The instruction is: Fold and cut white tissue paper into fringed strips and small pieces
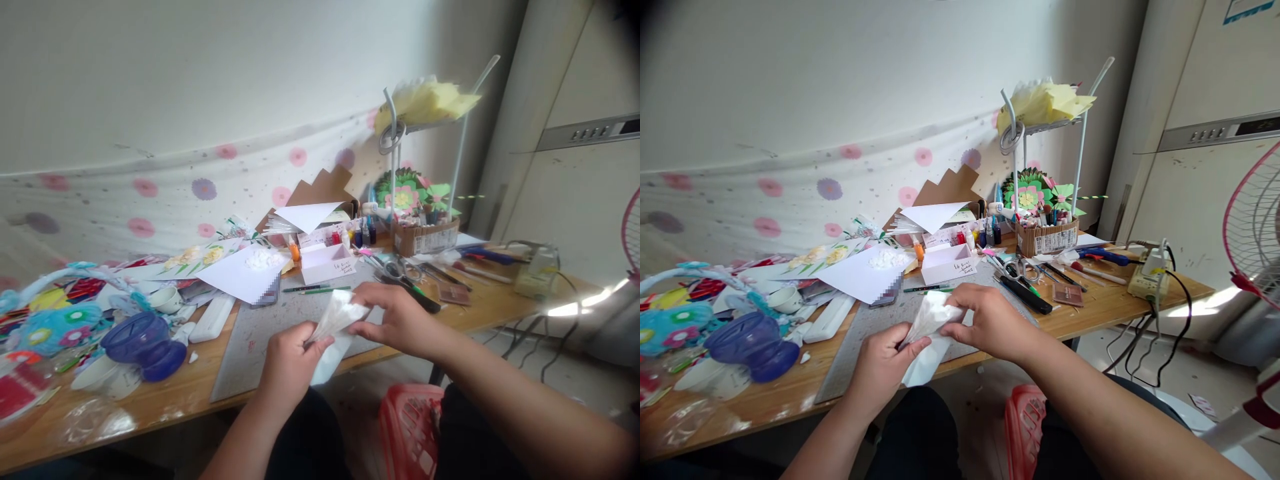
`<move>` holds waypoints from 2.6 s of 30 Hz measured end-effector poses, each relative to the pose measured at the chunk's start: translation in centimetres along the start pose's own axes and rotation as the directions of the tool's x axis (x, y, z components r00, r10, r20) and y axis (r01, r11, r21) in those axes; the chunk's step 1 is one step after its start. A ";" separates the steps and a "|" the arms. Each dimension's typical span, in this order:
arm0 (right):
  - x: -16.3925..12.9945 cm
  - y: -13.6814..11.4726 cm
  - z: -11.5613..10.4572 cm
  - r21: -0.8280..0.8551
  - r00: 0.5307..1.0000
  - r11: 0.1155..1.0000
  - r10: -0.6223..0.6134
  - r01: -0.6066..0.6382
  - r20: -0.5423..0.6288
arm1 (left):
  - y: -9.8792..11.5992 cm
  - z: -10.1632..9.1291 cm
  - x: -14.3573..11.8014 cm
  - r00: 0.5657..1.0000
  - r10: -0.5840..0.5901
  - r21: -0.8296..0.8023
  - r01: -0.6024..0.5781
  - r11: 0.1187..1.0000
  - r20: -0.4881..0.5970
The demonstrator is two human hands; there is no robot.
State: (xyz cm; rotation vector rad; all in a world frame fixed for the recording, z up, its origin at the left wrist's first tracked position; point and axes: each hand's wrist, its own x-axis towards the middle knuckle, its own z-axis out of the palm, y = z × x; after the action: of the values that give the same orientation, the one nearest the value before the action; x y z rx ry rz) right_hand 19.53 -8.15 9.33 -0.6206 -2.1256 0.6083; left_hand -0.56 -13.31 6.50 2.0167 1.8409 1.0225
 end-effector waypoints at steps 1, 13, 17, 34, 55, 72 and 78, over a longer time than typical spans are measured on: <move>0.0 0.0 0.0 0.030 0.999 0.999 -0.033 0.033 0.001 | -0.1 0.0 0.0 0.999 0.032 0.061 -0.031 0.998 -0.006; 0.0 0.0 0.4 0.138 0.991 0.983 -0.114 0.123 -0.070 | -0.2 0.0 -0.3 0.983 0.148 0.317 -0.177 0.932 0.113; -0.1 0.3 -0.1 0.118 0.983 0.976 -0.177 0.182 -0.055 | 0.0 -0.3 -0.3 0.985 0.112 0.303 -0.148 0.941 0.131; -0.8 -1.0 0.1 -0.039 0.944 0.955 -0.298 0.295 -0.141 | -1.3 -0.3 -1.0 0.906 0.366 0.177 -0.333 0.926 -0.213; -1.1 -2.8 1.1 -0.427 0.912 0.836 -0.406 0.344 -0.060 | -1.1 0.6 -1.0 0.991 -0.135 -0.471 0.119 0.874 0.000; -2.4 -3.1 1.0 -0.367 0.874 0.799 -0.476 0.476 0.099 | -1.5 -0.6 -0.9 0.981 -0.144 -0.162 0.122 0.979 -0.132; -2.7 -2.9 0.6 -0.372 0.873 0.792 -0.467 0.485 0.144 | -1.1 -1.0 -1.1 0.976 0.001 -0.028 -0.007 1.000 -0.220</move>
State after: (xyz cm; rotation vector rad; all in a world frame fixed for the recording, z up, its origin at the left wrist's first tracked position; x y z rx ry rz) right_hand 19.87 -12.20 9.22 -0.2519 -2.3460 -0.1018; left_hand -1.99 -14.40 6.19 1.9601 1.9152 1.3125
